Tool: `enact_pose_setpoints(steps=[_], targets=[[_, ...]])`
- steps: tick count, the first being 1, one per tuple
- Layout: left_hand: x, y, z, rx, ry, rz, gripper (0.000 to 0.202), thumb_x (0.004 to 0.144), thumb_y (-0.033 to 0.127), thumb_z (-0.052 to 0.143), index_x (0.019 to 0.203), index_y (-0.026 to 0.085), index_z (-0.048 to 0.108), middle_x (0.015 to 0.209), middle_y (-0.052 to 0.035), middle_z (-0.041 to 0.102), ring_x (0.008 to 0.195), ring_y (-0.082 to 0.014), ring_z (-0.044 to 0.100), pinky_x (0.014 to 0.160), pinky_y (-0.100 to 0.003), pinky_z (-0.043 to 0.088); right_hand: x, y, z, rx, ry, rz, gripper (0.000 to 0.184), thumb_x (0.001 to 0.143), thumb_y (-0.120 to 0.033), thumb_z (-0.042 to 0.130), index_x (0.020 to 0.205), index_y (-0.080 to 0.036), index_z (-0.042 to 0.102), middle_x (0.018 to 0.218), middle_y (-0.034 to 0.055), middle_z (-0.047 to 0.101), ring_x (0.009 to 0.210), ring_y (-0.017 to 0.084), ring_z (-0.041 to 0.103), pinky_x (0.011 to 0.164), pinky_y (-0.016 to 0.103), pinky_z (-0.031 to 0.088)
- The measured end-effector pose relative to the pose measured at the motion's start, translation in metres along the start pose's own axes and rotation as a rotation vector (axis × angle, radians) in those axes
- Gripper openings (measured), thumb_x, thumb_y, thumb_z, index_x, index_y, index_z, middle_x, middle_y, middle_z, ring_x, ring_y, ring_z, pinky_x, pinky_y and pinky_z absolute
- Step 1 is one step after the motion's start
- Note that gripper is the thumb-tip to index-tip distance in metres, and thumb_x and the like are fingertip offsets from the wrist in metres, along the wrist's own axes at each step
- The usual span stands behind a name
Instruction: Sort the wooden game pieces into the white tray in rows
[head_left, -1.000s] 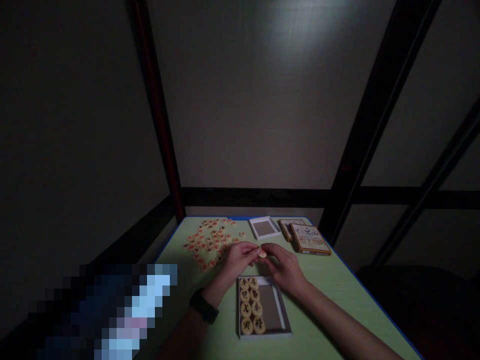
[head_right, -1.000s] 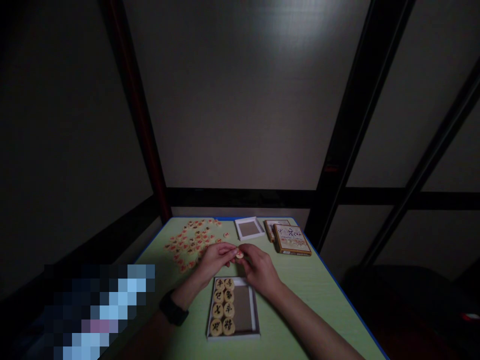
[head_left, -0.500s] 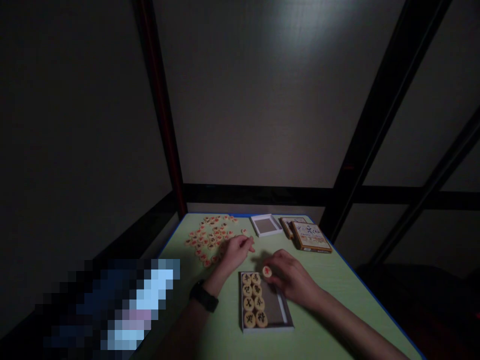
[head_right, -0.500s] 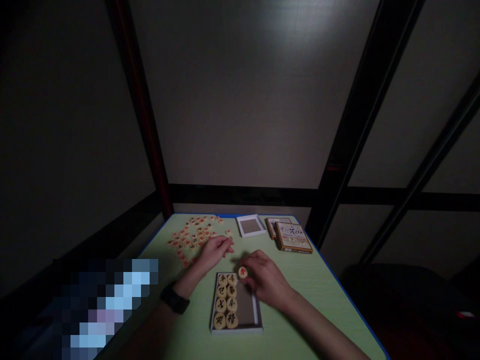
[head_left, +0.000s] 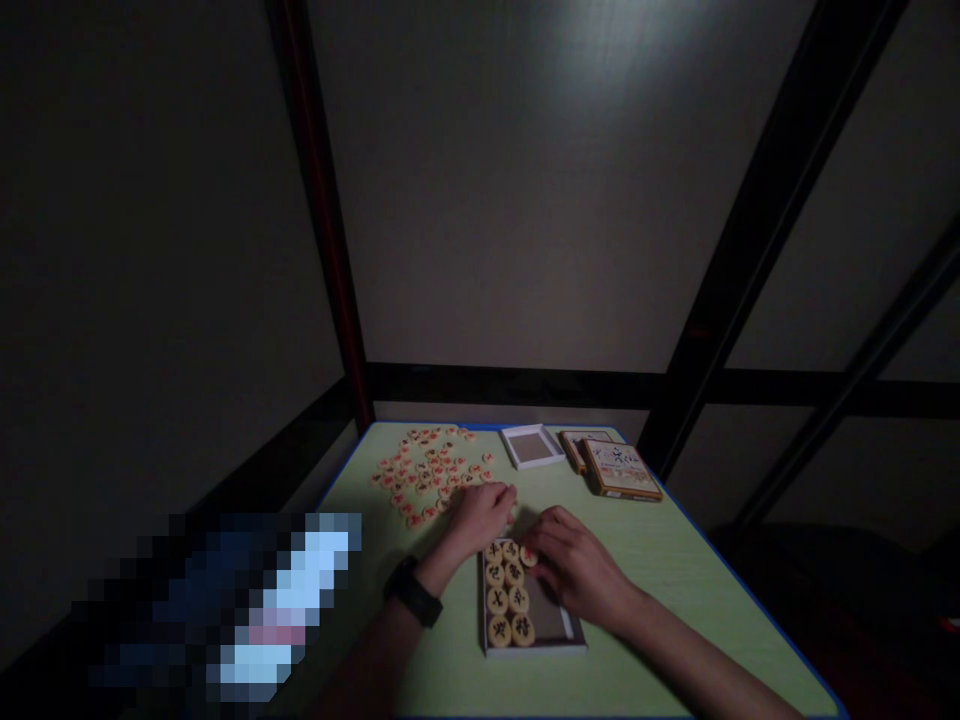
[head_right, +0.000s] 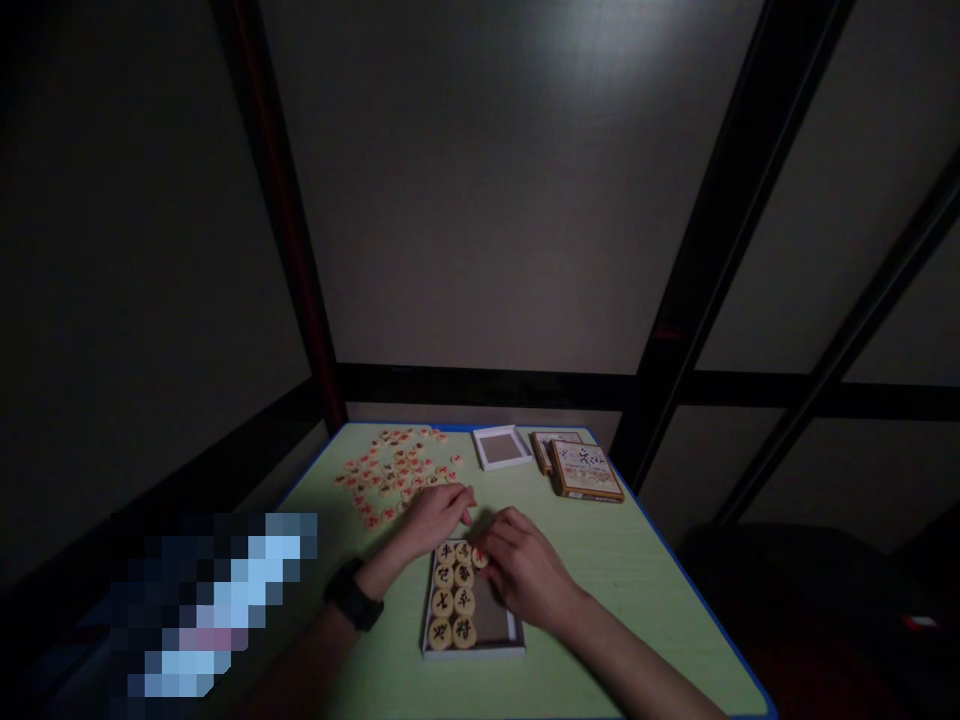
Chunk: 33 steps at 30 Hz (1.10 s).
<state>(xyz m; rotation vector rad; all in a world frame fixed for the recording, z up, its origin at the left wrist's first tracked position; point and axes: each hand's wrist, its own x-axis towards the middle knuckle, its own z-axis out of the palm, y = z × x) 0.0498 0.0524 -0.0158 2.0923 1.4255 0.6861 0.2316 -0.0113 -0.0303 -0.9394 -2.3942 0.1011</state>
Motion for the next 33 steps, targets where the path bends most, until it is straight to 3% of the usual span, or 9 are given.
enact_pose_setpoints(steps=[4,7,11,16,22,26,29,33], targets=[[-0.001,0.002,-0.001,0.021,-0.023,-0.027,0.045,0.096,0.039,0.035,0.078,0.022,0.071,0.079,-0.0026,0.077,0.08,-0.018,0.07,0.076,-0.025,0.045,0.002,0.003,-0.005,0.072,0.053,0.03,0.011,0.089,-0.025,0.067,0.096,-0.017,0.067,0.095,0.0099,0.067,0.092,0.025,0.056,0.08,0.037,0.047],[-0.002,0.002,-0.002,0.003,-0.026,-0.03,0.044,0.096,0.037,0.034,0.077,0.022,0.071,0.076,-0.0022,0.077,0.077,-0.0177,0.07,0.074,-0.025,0.045,0.002,0.005,-0.017,0.143,0.061,0.129,0.014,0.086,-0.03,0.072,0.094,-0.019,0.067,0.092,0.0077,0.067,0.089,0.023,0.059,0.077,0.034,0.047],[-0.001,-0.001,0.0,-0.026,-0.048,-0.021,0.042,0.095,0.034,0.036,0.075,0.022,0.07,0.071,-0.0005,0.076,0.073,-0.017,0.069,0.072,-0.024,0.045,0.001,0.003,-0.028,0.075,-0.049,0.236,0.014,0.078,-0.015,0.072,0.09,-0.02,0.067,0.083,0.005,0.067,0.083,0.022,0.061,0.071,0.03,0.045],[0.0,-0.003,0.003,-0.012,-0.062,-0.006,0.043,0.095,0.033,0.035,0.073,0.022,0.071,0.072,-0.0007,0.076,0.073,-0.0173,0.069,0.075,-0.026,0.046,0.002,-0.003,-0.021,-0.052,-0.172,0.265,0.026,0.073,-0.009,0.066,0.097,-0.02,0.07,0.084,0.0059,0.066,0.079,0.022,0.06,0.067,0.029,0.043],[0.0,-0.003,0.004,-0.004,-0.07,-0.011,0.044,0.095,0.035,0.035,0.076,0.021,0.072,0.074,-0.0025,0.076,0.075,-0.0188,0.069,0.074,-0.027,0.046,0.002,-0.002,-0.019,-0.029,-0.143,0.273,0.03,0.072,-0.005,0.063,0.097,-0.02,0.07,0.081,0.0038,0.065,0.077,0.02,0.06,0.066,0.028,0.042],[0.0,-0.003,0.003,0.003,-0.065,-0.007,0.045,0.096,0.036,0.034,0.076,0.021,0.072,0.075,-0.003,0.076,0.075,-0.019,0.069,0.074,-0.027,0.046,0.002,0.002,-0.016,0.056,-0.057,0.216,0.017,0.078,-0.016,0.073,0.094,-0.02,0.069,0.088,0.0059,0.068,0.087,0.023,0.061,0.074,0.031,0.044],[-0.001,-0.001,0.003,0.005,-0.068,-0.011,0.045,0.095,0.036,0.034,0.076,0.021,0.072,0.075,-0.0028,0.076,0.075,-0.0192,0.069,0.073,-0.027,0.046,0.002,0.005,-0.009,0.047,-0.038,0.196,0.017,0.077,-0.024,0.079,0.091,-0.019,0.07,0.094,0.0082,0.066,0.091,0.025,0.06,0.076,0.033,0.046],[-0.002,0.001,0.002,-0.001,-0.06,0.005,0.045,0.096,0.035,0.035,0.071,0.021,0.07,0.074,-0.0031,0.075,0.075,-0.0191,0.068,0.075,-0.026,0.045,0.004,0.007,-0.003,0.053,-0.059,0.211,0.021,0.077,-0.026,0.078,0.095,-0.019,0.07,0.083,0.0058,0.065,0.084,0.024,0.059,0.072,0.033,0.046]])
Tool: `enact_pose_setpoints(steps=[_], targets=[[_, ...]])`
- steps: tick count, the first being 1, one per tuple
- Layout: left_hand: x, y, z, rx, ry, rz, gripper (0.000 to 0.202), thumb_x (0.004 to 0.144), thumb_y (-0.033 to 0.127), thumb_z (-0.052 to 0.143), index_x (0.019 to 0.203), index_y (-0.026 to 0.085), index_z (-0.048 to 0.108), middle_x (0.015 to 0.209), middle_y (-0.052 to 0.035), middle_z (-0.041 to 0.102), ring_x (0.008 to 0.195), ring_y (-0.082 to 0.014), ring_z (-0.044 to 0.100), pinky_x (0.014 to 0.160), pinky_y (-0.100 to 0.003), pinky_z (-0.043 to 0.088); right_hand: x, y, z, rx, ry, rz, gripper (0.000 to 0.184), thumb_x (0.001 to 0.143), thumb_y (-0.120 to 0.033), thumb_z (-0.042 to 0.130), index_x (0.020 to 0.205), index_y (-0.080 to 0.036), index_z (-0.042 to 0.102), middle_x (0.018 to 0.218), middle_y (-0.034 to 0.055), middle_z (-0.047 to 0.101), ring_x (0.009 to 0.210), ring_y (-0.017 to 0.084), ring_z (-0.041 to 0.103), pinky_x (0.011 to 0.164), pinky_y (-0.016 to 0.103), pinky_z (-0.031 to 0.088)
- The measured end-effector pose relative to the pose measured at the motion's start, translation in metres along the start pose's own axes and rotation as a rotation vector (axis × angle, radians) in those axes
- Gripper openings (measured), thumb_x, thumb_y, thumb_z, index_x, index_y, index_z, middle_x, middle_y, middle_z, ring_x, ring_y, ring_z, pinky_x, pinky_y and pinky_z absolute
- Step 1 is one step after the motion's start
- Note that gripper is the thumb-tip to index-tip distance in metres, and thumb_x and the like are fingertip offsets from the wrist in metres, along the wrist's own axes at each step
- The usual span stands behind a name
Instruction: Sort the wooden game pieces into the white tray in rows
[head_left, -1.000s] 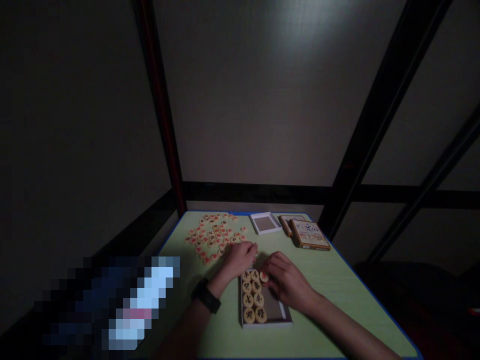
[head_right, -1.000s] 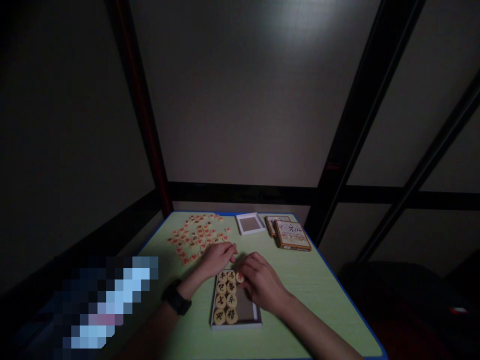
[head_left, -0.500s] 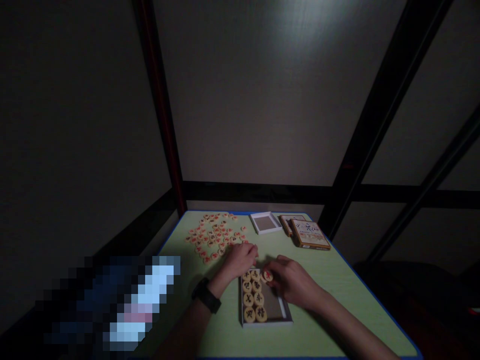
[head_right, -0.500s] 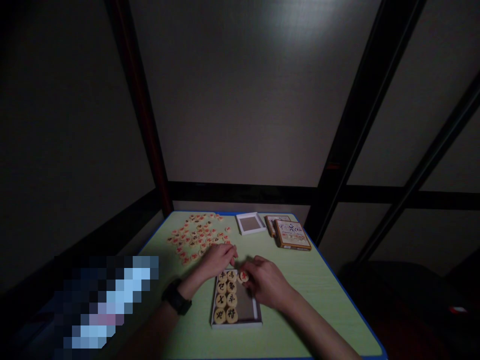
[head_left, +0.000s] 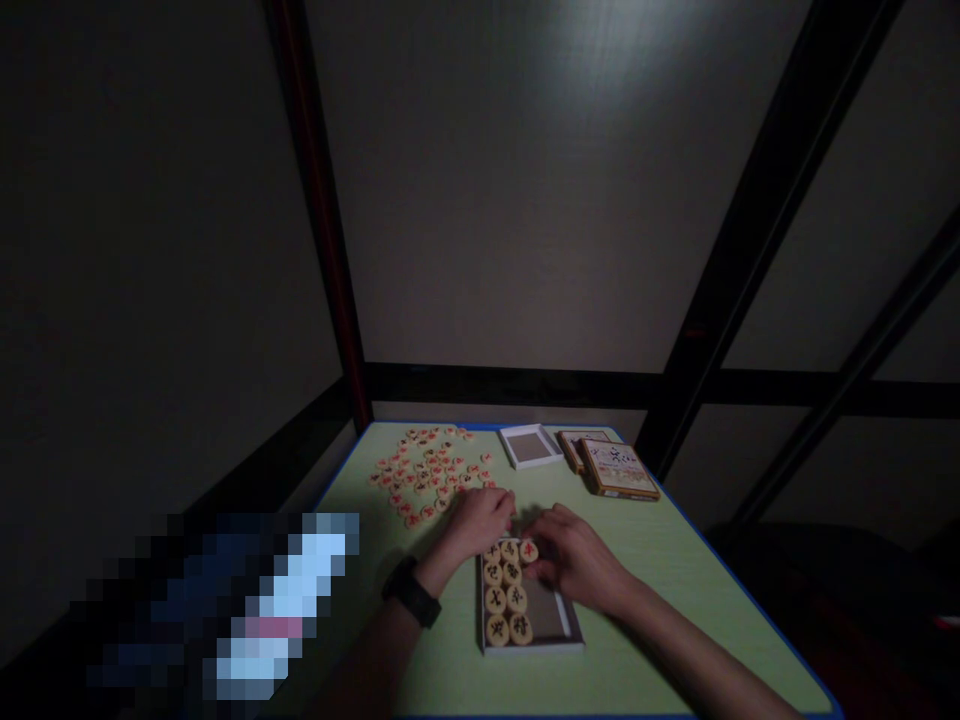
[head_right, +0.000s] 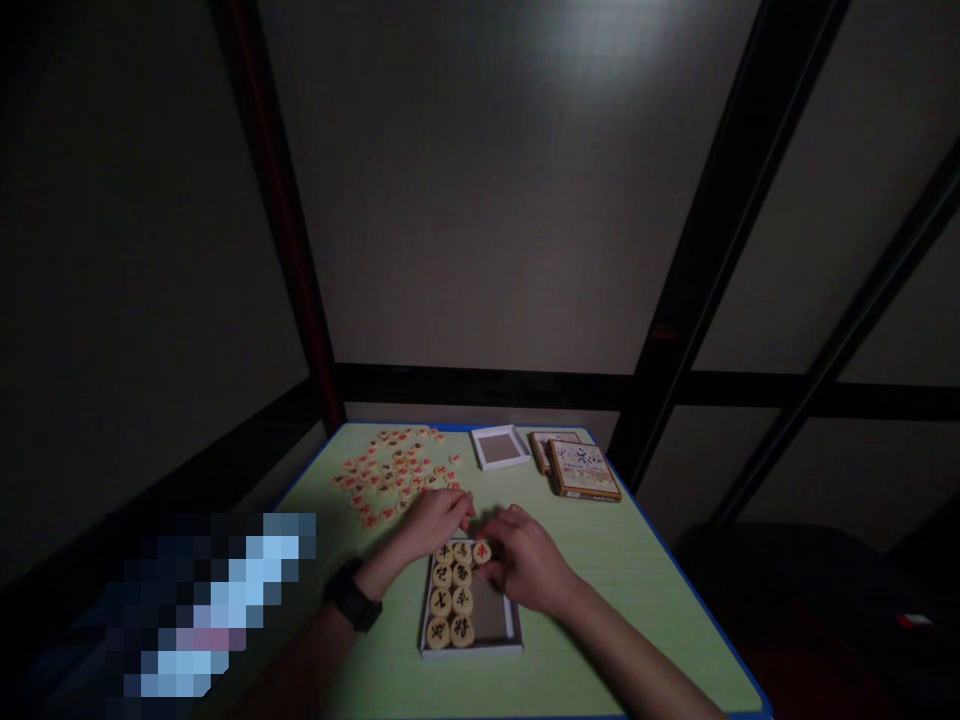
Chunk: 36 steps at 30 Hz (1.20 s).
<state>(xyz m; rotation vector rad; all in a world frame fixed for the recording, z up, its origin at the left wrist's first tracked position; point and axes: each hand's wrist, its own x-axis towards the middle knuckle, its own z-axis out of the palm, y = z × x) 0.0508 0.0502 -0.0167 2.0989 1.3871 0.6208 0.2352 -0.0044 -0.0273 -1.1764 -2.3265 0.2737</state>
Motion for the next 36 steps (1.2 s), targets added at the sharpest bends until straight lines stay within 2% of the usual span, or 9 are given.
enact_pose_setpoints(steps=[4,11,19,23,26,30,33,36], targets=[[-0.001,0.0,0.0,-0.002,0.006,0.013,0.045,0.095,0.035,0.036,0.066,0.022,0.067,0.072,-0.0031,0.074,0.073,-0.019,0.067,0.075,-0.026,0.045,0.001,-0.002,0.001,0.017,-0.012,0.039,0.023,0.078,-0.023,0.076,0.1,-0.02,0.07,0.073,0.0023,0.063,0.078,0.023,0.057,0.069,0.031,0.045],[0.0,-0.003,0.002,-0.015,0.01,0.016,0.046,0.096,0.038,0.037,0.066,0.022,0.068,0.072,-0.0028,0.074,0.072,-0.0189,0.066,0.074,-0.026,0.045,0.0,-0.003,0.002,0.016,-0.021,0.07,0.026,0.077,-0.023,0.078,0.102,-0.019,0.071,0.073,0.0027,0.062,0.079,0.023,0.057,0.07,0.032,0.045],[0.002,-0.006,0.004,0.003,0.004,0.009,0.045,0.096,0.038,0.036,0.068,0.022,0.068,0.075,-0.0032,0.076,0.074,-0.0192,0.068,0.075,-0.027,0.046,-0.001,-0.001,0.004,0.012,-0.004,0.067,0.032,0.073,-0.011,0.072,0.104,-0.02,0.071,0.074,0.0018,0.063,0.079,0.022,0.059,0.07,0.031,0.046],[0.002,-0.005,0.003,-0.048,0.013,0.03,0.044,0.096,0.037,0.035,0.071,0.022,0.068,0.076,-0.0029,0.075,0.076,-0.0188,0.068,0.075,-0.026,0.047,-0.001,-0.003,0.001,0.041,-0.001,0.082,0.031,0.072,-0.015,0.076,0.103,-0.021,0.072,0.073,0.0019,0.066,0.079,0.023,0.06,0.07,0.032,0.046],[0.002,-0.005,0.002,-0.1,0.062,0.046,0.044,0.097,0.037,0.034,0.076,0.022,0.069,0.081,-0.0035,0.076,0.08,-0.0191,0.069,0.077,-0.026,0.047,0.0,-0.004,-0.005,0.12,0.011,0.091,0.028,0.075,-0.018,0.077,0.102,-0.021,0.071,0.071,0.0018,0.068,0.078,0.023,0.061,0.069,0.031,0.046],[0.004,-0.004,-0.001,-0.115,0.165,0.055,0.039,0.097,0.034,0.036,0.08,0.021,0.069,0.086,-0.0037,0.076,0.085,-0.0186,0.069,0.081,-0.026,0.047,0.0,0.003,-0.009,0.246,0.128,0.127,0.02,0.086,-0.034,0.069,0.098,-0.019,0.072,0.072,0.0025,0.066,0.068,0.019,0.061,0.062,0.03,0.046],[0.006,-0.006,-0.012,-0.062,0.255,0.083,0.033,0.096,0.028,0.04,0.078,0.02,0.068,0.086,-0.0046,0.074,0.085,-0.0187,0.066,0.081,-0.026,0.046,0.001,0.011,-0.009,0.257,0.289,0.143,0.035,0.093,-0.051,0.058,0.088,-0.019,0.072,0.072,0.0041,0.064,0.067,0.02,0.061,0.059,0.03,0.046],[0.009,-0.017,-0.038,0.047,0.348,0.082,0.026,0.093,0.024,0.045,0.084,0.019,0.069,0.09,-0.0063,0.072,0.089,-0.0199,0.065,0.084,-0.027,0.047,0.001,0.018,-0.008,0.212,0.386,0.125,0.048,0.098,-0.055,0.047,0.072,-0.02,0.067,0.066,0.0041,0.061,0.065,0.02,0.058,0.06,0.032,0.045]])
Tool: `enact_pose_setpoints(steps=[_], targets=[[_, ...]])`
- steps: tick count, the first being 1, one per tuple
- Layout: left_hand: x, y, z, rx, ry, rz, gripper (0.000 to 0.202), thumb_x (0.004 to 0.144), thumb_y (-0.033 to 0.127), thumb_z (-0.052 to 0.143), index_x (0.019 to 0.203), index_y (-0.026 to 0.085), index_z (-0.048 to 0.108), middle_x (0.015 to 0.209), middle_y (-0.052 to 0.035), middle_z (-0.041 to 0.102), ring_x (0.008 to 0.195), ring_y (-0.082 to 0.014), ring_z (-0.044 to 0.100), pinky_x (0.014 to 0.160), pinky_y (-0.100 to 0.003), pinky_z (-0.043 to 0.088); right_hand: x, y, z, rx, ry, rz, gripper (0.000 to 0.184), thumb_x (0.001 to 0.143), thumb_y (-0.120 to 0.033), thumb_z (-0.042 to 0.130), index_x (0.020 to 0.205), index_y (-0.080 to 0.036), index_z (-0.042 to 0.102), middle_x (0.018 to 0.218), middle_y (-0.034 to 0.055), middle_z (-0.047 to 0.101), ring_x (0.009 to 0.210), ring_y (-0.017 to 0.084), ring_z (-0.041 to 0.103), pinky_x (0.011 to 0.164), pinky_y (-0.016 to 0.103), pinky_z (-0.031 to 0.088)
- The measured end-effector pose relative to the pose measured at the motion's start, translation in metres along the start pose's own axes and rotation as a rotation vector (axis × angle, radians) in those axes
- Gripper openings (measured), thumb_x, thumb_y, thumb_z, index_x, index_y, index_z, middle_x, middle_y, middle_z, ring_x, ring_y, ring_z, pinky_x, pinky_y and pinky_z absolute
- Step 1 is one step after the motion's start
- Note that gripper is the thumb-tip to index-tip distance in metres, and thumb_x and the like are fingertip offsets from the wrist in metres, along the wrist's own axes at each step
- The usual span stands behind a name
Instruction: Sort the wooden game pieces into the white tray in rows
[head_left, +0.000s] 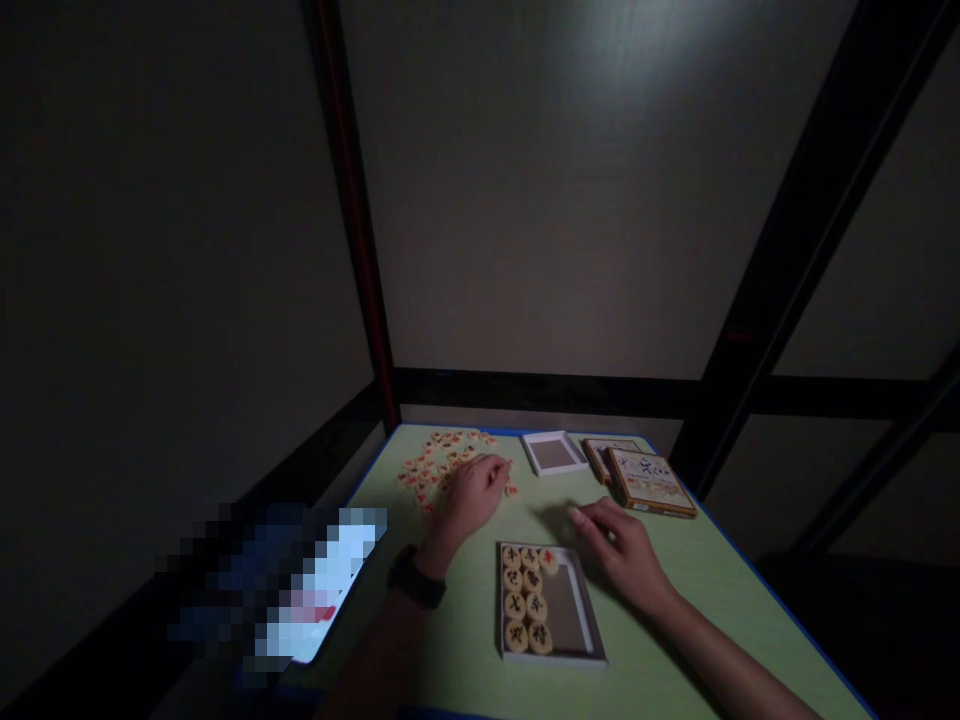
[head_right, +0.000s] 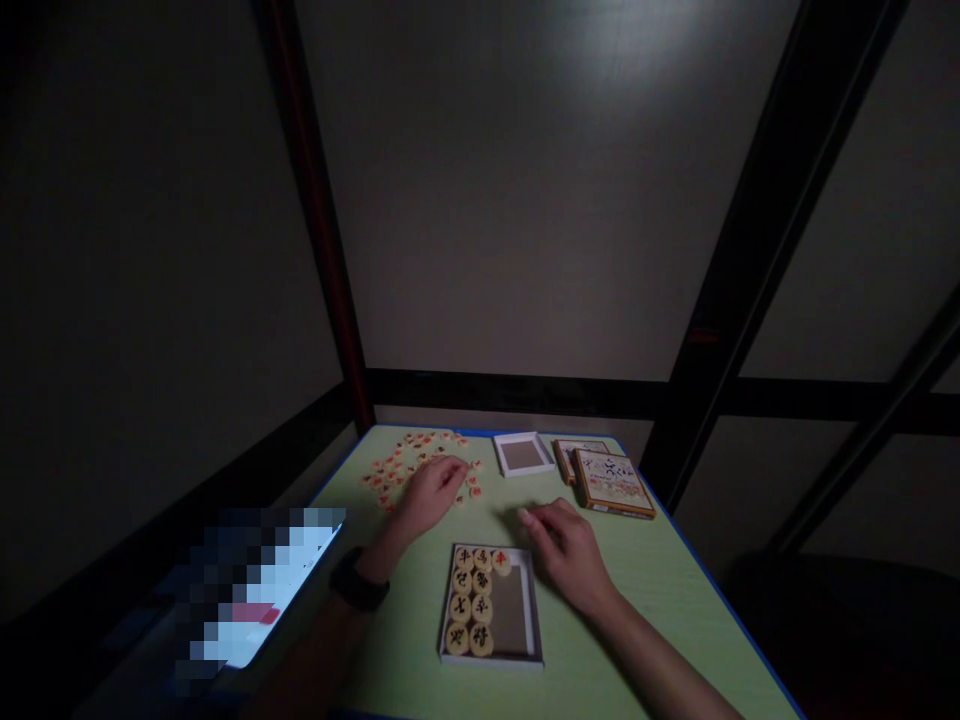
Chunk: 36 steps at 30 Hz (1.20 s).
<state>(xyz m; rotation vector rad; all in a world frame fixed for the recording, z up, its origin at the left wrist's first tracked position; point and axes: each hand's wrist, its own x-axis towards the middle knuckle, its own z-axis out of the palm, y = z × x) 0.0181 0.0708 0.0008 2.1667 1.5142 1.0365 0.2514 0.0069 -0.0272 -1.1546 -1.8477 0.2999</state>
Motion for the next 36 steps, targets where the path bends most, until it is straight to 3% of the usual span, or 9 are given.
enact_pose_setpoints(steps=[2,5,7,10,15,19,23,31,36], targets=[[0.008,-0.014,-0.023,0.142,-0.004,-0.05,0.024,0.091,0.019,0.047,0.092,0.018,0.07,0.099,-0.0083,0.073,0.092,-0.0203,0.065,0.087,-0.028,0.046,0.0,0.001,0.001,-0.013,0.008,-0.034,0.053,0.1,-0.055,0.041,0.066,-0.021,0.062,0.063,0.0038,0.06,0.063,0.02,0.057,0.061,0.032,0.045],[0.019,-0.039,-0.061,0.492,-0.126,-0.153,0.031,0.094,0.018,0.04,0.097,0.017,0.072,0.106,-0.0119,0.073,0.103,-0.023,0.064,0.09,-0.029,0.045,-0.002,-0.002,0.005,-0.028,-0.017,-0.078,0.053,0.102,-0.054,0.039,0.064,-0.021,0.058,0.06,0.0032,0.058,0.061,0.019,0.056,0.06,0.032,0.045],[0.027,-0.052,-0.081,0.555,-0.169,-0.22,0.03,0.092,0.016,0.043,0.096,0.014,0.073,0.104,-0.0156,0.073,0.1,-0.0251,0.066,0.086,-0.03,0.046,-0.003,-0.004,0.008,-0.03,-0.041,-0.105,0.054,0.102,-0.053,0.038,0.063,-0.022,0.057,0.059,0.0028,0.057,0.062,0.019,0.056,0.06,0.031,0.044],[0.036,-0.065,-0.096,0.599,-0.255,-0.278,0.022,0.088,0.015,0.052,0.091,0.016,0.074,0.1,-0.0131,0.075,0.095,-0.0234,0.068,0.079,-0.027,0.047,-0.005,-0.005,0.012,-0.033,-0.058,-0.126,0.054,0.103,-0.052,0.037,0.063,-0.022,0.057,0.06,0.0027,0.058,0.062,0.018,0.055,0.059,0.03,0.044],[0.046,-0.074,-0.09,0.668,-0.382,-0.293,0.015,0.081,0.023,0.067,0.094,0.021,0.075,0.107,-0.0092,0.075,0.1,-0.0242,0.068,0.08,-0.027,0.049,-0.005,0.0,0.013,-0.048,-0.041,-0.134,0.053,0.103,-0.05,0.039,0.061,-0.021,0.056,0.059,0.0019,0.057,0.061,0.017,0.055,0.058,0.029,0.042],[0.051,-0.076,-0.081,0.733,-0.419,-0.284,0.024,0.084,0.025,0.066,0.107,0.021,0.072,0.119,-0.012,0.07,0.111,-0.0258,0.065,0.088,-0.029,0.049,-0.006,0.001,0.013,-0.049,-0.048,-0.141,0.052,0.103,-0.049,0.04,0.062,-0.022,0.056,0.059,0.0014,0.056,0.06,0.017,0.055,0.058,0.028,0.042],[0.055,-0.076,-0.075,0.769,-0.466,-0.284,0.025,0.084,0.025,0.066,0.107,0.017,0.071,0.118,-0.0165,0.07,0.111,-0.0286,0.066,0.088,-0.031,0.05,-0.006,0.001,0.014,-0.057,-0.048,-0.153,0.052,0.103,-0.049,0.04,0.062,-0.022,0.055,0.059,0.0013,0.056,0.06,0.016,0.055,0.058,0.028,0.042],[0.056,-0.068,-0.068,0.795,-0.485,-0.271,0.031,0.085,0.02,0.059,0.114,0.012,0.069,0.122,-0.0209,0.068,0.112,-0.0293,0.066,0.087,-0.032,0.051,-0.006,0.001,0.013,-0.074,-0.048,-0.183,0.051,0.104,-0.046,0.04,0.062,-0.022,0.056,0.058,0.0012,0.057,0.06,0.016,0.056,0.058,0.027,0.042],[0.049,-0.056,-0.077,0.774,-0.474,-0.195,0.029,0.089,0.021,0.054,0.113,0.01,0.068,0.121,-0.0214,0.068,0.112,-0.029,0.066,0.09,-0.031,0.05,-0.005,0.0,0.012,-0.081,-0.051,-0.189,0.052,0.104,-0.047,0.038,0.062,-0.022,0.057,0.058,0.0014,0.057,0.06,0.016,0.056,0.058,0.028,0.042]])
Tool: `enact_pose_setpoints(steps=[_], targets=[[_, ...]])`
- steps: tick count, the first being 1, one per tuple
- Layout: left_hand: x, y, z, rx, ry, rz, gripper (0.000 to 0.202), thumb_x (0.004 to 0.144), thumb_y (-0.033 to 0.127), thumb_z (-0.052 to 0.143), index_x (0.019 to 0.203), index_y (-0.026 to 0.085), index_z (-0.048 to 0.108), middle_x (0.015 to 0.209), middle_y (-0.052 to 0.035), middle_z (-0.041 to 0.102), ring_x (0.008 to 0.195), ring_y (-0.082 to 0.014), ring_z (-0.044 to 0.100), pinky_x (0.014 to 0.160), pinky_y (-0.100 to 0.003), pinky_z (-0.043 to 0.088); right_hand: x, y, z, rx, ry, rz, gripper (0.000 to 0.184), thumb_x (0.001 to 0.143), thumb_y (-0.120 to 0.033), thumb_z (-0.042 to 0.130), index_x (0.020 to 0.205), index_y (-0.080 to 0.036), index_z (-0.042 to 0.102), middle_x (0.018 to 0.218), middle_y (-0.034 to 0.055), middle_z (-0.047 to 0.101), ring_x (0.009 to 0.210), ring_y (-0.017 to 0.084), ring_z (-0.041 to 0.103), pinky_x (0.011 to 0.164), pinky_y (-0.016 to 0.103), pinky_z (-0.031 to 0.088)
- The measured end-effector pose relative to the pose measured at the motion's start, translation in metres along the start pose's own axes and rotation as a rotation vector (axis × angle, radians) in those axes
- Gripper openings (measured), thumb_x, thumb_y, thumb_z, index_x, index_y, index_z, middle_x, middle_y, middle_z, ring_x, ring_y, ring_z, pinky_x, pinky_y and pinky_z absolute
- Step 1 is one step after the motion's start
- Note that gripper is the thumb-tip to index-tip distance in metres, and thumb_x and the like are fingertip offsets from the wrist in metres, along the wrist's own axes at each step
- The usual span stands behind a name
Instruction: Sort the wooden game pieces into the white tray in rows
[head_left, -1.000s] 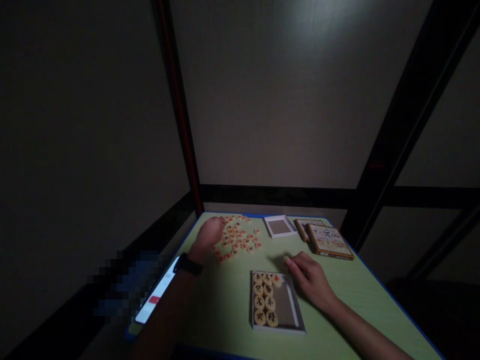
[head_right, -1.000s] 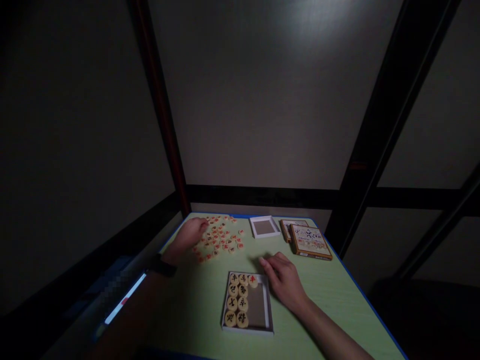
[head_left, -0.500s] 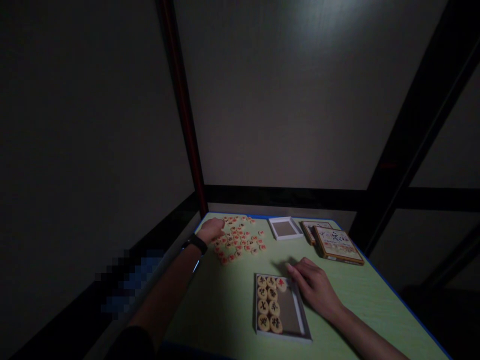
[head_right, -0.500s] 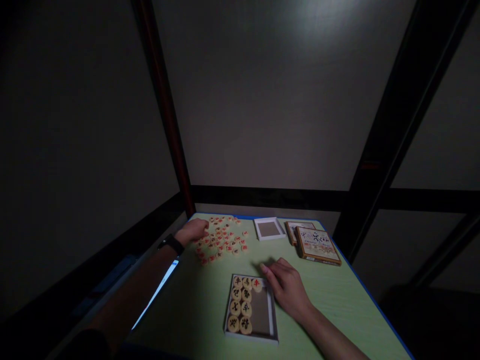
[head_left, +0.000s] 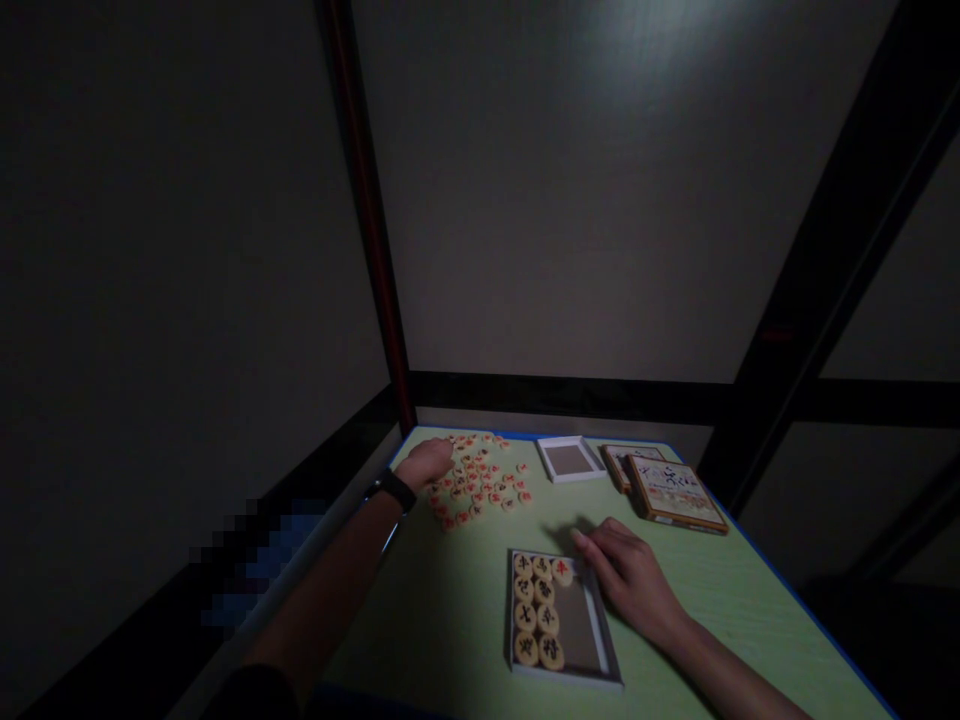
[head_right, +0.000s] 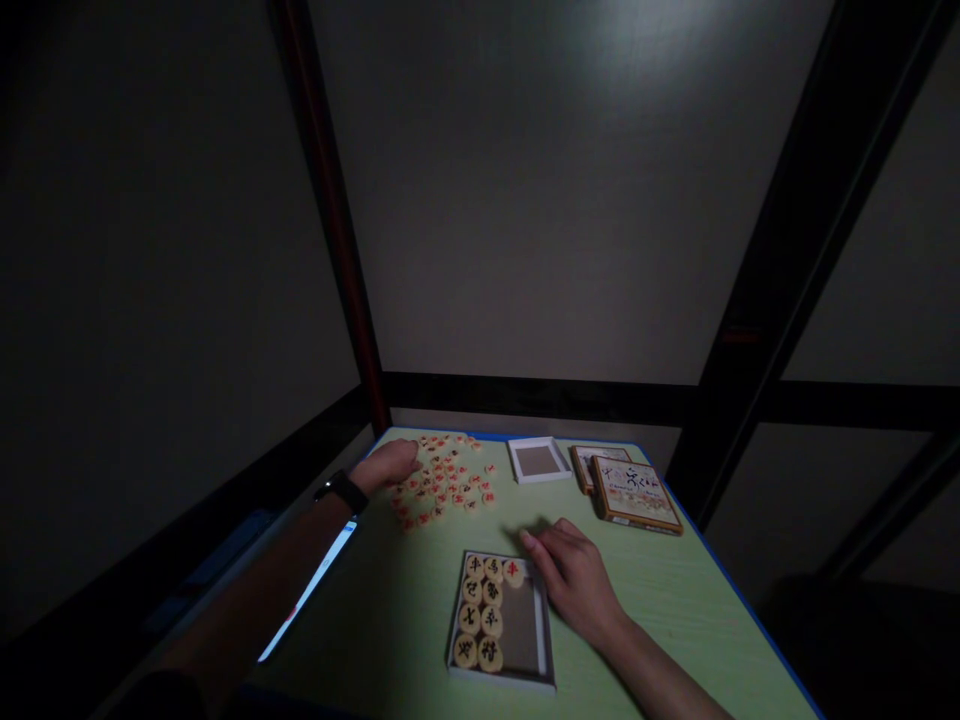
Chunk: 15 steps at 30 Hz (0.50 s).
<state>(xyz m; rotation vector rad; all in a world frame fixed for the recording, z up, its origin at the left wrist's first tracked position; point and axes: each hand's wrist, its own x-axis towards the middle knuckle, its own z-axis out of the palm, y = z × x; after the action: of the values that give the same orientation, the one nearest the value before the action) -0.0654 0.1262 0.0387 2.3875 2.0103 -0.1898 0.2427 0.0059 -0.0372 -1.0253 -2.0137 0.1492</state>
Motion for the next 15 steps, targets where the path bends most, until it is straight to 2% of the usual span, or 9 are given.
enact_pose_setpoints(steps=[9,12,15], targets=[[-0.041,-0.007,-0.02,-0.084,0.096,0.192,0.026,0.088,0.012,0.046,0.099,0.012,0.069,0.102,-0.0125,0.073,0.095,-0.0221,0.067,0.083,-0.027,0.048,0.001,0.001,0.001,-0.005,0.005,0.018,0.054,0.103,-0.049,0.039,0.061,-0.021,0.057,0.058,0.0018,0.056,0.06,0.017,0.056,0.058,0.028,0.042],[-0.049,0.006,-0.019,-0.195,0.214,0.214,0.023,0.081,0.009,0.05,0.091,0.014,0.071,0.099,-0.0108,0.073,0.095,-0.0222,0.066,0.085,-0.028,0.048,0.001,0.002,0.001,0.006,0.016,0.04,0.055,0.103,-0.052,0.039,0.06,-0.021,0.056,0.058,0.0019,0.057,0.06,0.017,0.056,0.058,0.029,0.042],[-0.055,0.035,-0.008,-0.334,0.347,0.227,0.023,0.078,0.01,0.056,0.094,0.016,0.071,0.099,-0.0081,0.073,0.095,-0.0216,0.065,0.089,-0.03,0.048,0.001,0.004,0.001,0.014,0.018,0.071,0.056,0.102,-0.055,0.038,0.06,-0.021,0.056,0.058,0.0022,0.057,0.06,0.018,0.056,0.058,0.029,0.043]])
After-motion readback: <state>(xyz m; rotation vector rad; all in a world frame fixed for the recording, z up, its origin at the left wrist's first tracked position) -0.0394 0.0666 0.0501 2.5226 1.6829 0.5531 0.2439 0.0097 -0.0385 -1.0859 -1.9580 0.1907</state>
